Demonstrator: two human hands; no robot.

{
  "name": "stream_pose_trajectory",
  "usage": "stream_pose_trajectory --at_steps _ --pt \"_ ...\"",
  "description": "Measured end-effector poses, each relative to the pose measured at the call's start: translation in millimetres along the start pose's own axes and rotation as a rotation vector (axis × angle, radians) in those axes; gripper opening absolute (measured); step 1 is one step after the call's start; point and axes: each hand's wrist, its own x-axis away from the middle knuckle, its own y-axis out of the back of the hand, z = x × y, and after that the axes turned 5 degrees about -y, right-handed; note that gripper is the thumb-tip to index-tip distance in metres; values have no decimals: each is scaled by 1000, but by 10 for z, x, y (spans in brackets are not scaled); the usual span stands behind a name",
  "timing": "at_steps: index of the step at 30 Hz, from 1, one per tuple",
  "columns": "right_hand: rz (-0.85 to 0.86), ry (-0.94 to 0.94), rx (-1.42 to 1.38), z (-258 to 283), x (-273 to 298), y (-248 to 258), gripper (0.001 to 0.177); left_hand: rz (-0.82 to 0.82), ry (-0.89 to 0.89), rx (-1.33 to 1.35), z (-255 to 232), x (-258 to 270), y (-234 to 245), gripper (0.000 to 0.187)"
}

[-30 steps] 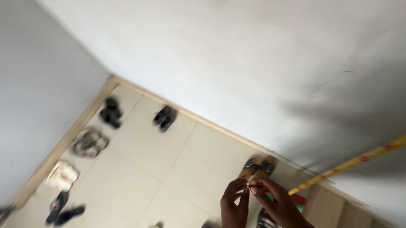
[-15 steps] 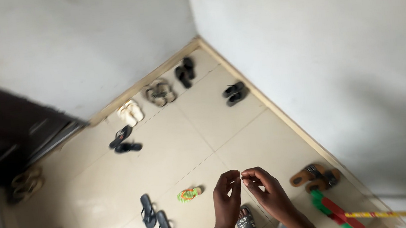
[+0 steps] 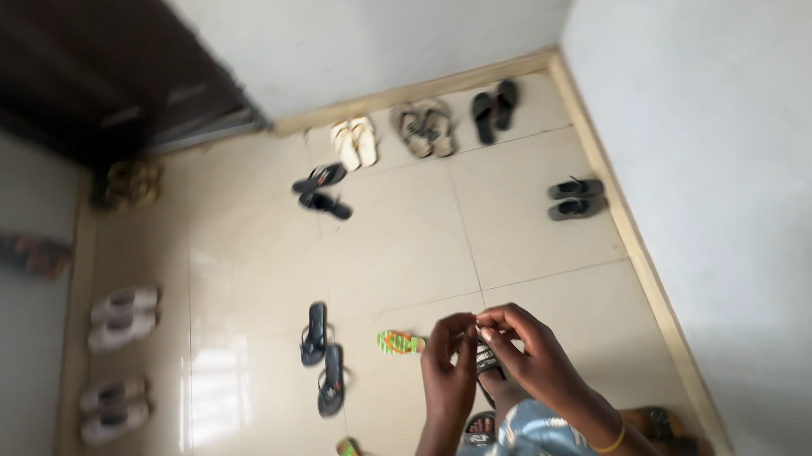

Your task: Organizing and aligning various pairs of shoes on the floor and sweeping the area.

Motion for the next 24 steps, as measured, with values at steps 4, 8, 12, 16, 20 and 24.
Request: stream_pose_trajectory --at_steps 4,8,12,16,20,24 --pt "170 72 13 152 -456 -93 20 -148 -39 -7 -20 -238 144 17" --pt "319 155 29 422 -881 -279 15 -322 -22 69 -70 -454 290 19" --pt "446 265 59 725 -1124 -585 14 -521 16 142 -246 -460 496 20" --pt "597 227 116 685 -1345 -1050 14 -709 -3 209 -69 -455 798 21" --pt "737 91 154 749 -1381 -1577 15 -869 -8 179 87 -385 1187 21" --pt "835 7 204 996 -1449 -2102 18 -967 -16 203 96 -405 1643 18"
